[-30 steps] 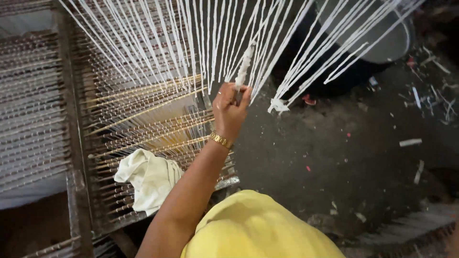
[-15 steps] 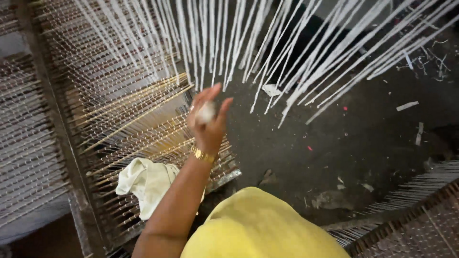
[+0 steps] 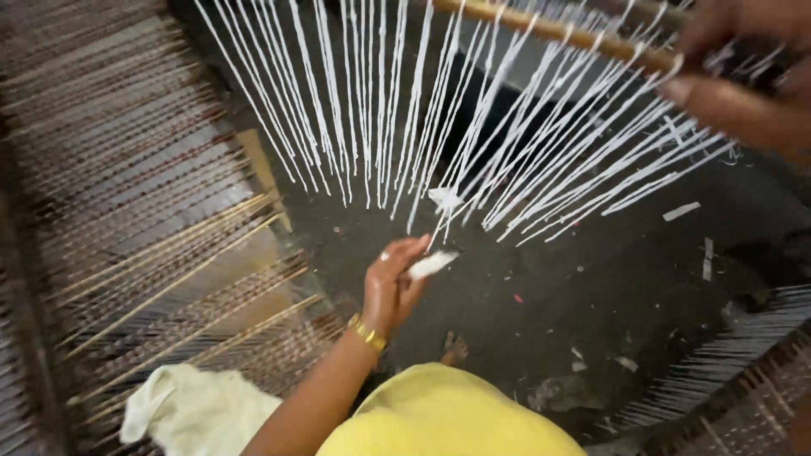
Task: Hand-dipping multiple candle wicks simultaneously by lowering a wooden frame into a vat of molten wax and then hanging them to cool.
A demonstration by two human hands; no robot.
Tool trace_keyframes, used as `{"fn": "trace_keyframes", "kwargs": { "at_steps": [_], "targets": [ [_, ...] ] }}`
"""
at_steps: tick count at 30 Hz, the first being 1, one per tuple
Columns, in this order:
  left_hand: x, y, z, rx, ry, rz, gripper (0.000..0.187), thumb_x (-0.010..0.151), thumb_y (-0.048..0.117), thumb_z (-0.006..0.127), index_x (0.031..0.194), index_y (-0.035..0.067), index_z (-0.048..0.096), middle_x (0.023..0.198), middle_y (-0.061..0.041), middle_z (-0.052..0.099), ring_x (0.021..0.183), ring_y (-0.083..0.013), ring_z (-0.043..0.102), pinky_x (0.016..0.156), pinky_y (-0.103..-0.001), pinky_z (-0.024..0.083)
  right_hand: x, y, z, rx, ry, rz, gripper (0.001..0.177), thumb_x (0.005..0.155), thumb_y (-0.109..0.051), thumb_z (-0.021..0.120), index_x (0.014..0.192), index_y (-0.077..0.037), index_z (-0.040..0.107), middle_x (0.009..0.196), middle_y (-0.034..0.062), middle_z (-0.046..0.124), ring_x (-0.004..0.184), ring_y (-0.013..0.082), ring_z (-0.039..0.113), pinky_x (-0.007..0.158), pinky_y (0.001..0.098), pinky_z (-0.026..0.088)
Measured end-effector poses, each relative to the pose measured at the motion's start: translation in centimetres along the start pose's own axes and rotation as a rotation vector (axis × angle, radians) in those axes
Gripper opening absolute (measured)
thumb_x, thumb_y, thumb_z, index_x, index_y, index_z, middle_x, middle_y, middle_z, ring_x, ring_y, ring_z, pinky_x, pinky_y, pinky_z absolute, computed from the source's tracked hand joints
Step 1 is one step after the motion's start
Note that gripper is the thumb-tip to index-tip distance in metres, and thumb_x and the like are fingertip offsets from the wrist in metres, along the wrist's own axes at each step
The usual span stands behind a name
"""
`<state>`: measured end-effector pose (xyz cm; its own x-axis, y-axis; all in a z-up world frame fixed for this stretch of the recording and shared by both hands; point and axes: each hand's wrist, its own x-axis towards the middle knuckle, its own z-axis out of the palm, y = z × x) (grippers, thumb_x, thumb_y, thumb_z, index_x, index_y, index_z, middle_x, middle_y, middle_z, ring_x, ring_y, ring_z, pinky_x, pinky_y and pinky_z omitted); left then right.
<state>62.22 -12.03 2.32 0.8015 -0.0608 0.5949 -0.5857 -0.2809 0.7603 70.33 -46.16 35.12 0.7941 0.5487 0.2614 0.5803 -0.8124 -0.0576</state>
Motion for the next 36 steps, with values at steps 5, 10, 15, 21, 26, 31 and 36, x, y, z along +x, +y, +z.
{"fn": "trace_keyframes", "kwargs": {
  "at_steps": [5, 10, 15, 21, 26, 31, 36],
  "targets": [
    [0.2, -0.5, 3.9, 0.066, 0.07, -0.163, 0.028, 0.097, 0.017, 0.07, 0.124, 0.01, 0.072, 0.112, -0.004, 0.074, 0.102, -0.0176, 0.069, 0.092, -0.034, 0.052, -0.5, 5.1, 1.8, -0.244, 0.068, -0.211, 0.023, 0.094, -0.03, 0.077, 0.101, -0.009, 0.072, 0.107, 0.0126, 0.071, 0.101, 0.0293, 0.067, 0.093, 0.0455, 0.047],
    [5.8, 1.1, 6.0, 0.055, 0.131, -0.261, 0.02, 0.105, 0.013, 0.057, 0.106, 0.009, 0.076, 0.102, -0.007, 0.074, 0.098, -0.0198, 0.07, 0.089, -0.035, 0.058, -3.0, 12.7, 7.1, -0.197, 0.025, -0.281, 0.019, 0.094, -0.033, 0.072, 0.096, -0.014, 0.068, 0.104, 0.0035, 0.07, 0.105, 0.025, 0.064, 0.102, 0.0429, 0.041],
    [10.8, 1.6, 6.0, 0.118, 0.167, -0.331, 0.037, 0.112, 0.015, 0.046, 0.147, 0.006, 0.052, 0.093, 0.0, 0.072, 0.049, -0.0028, 0.031, 0.045, -0.02, 0.029, -6.9, 19.9, 13.4, -0.242, -0.085, -0.187, 0.018, 0.09, -0.034, 0.074, 0.098, -0.022, 0.065, 0.109, -0.0011, 0.065, 0.114, 0.0273, 0.061, 0.096, 0.0409, 0.048],
    [17.8, 1.1, 8.0, 0.245, -0.083, -0.577, 0.044, 0.108, 0.023, 0.042, 0.149, 0.015, 0.057, 0.079, 0.005, 0.068, 0.054, -0.0069, 0.042, 0.05, -0.028, 0.032, -10.6, 24.4, 17.7, -0.127, -0.093, -0.09, 0.012, 0.088, -0.03, 0.074, 0.092, -0.02, 0.068, 0.105, -0.0023, 0.069, 0.109, 0.0256, 0.062, 0.098, 0.0396, 0.05],
    [22.3, -2.3, 11.2, 0.361, -0.269, -0.607, 0.057, 0.102, 0.015, 0.039, 0.158, 0.02, 0.043, 0.068, 0.001, 0.07, 0.06, -0.0146, 0.062, 0.056, -0.036, 0.047, -12.7, 26.6, 19.0, -0.147, -0.155, -0.01, 0.014, 0.086, -0.032, 0.074, 0.094, -0.021, 0.07, 0.108, -0.0035, 0.069, 0.109, 0.0253, 0.061, 0.092, 0.0406, 0.049],
    [24.9, -6.6, 14.4, 0.439, -0.406, -0.59, 0.069, 0.09, 0.011, 0.043, 0.158, 0.017, 0.042, 0.066, -0.002, 0.075, 0.067, -0.0285, 0.072, 0.064, -0.047, 0.053, -13.0, 28.8, 19.1, -0.161, -0.137, -0.029, 0.014, 0.086, -0.031, 0.074, 0.093, -0.021, 0.068, 0.107, -0.0028, 0.068, 0.106, 0.0266, 0.061, 0.094, 0.0412, 0.049],
    [29.7, -7.4, 15.4, 0.349, -0.422, -0.629, 0.07, 0.088, 0.013, 0.036, 0.155, 0.029, 0.049, 0.065, 0.001, 0.073, 0.073, -0.0254, 0.072, 0.075, -0.043, 0.053, -11.0, 31.0, 19.6, -0.135, -0.184, 0.1, 0.012, 0.083, -0.03, 0.074, 0.09, -0.021, 0.069, 0.107, -0.0028, 0.067, 0.114, 0.0258, 0.059, 0.098, 0.0416, 0.047]
  ]
}}
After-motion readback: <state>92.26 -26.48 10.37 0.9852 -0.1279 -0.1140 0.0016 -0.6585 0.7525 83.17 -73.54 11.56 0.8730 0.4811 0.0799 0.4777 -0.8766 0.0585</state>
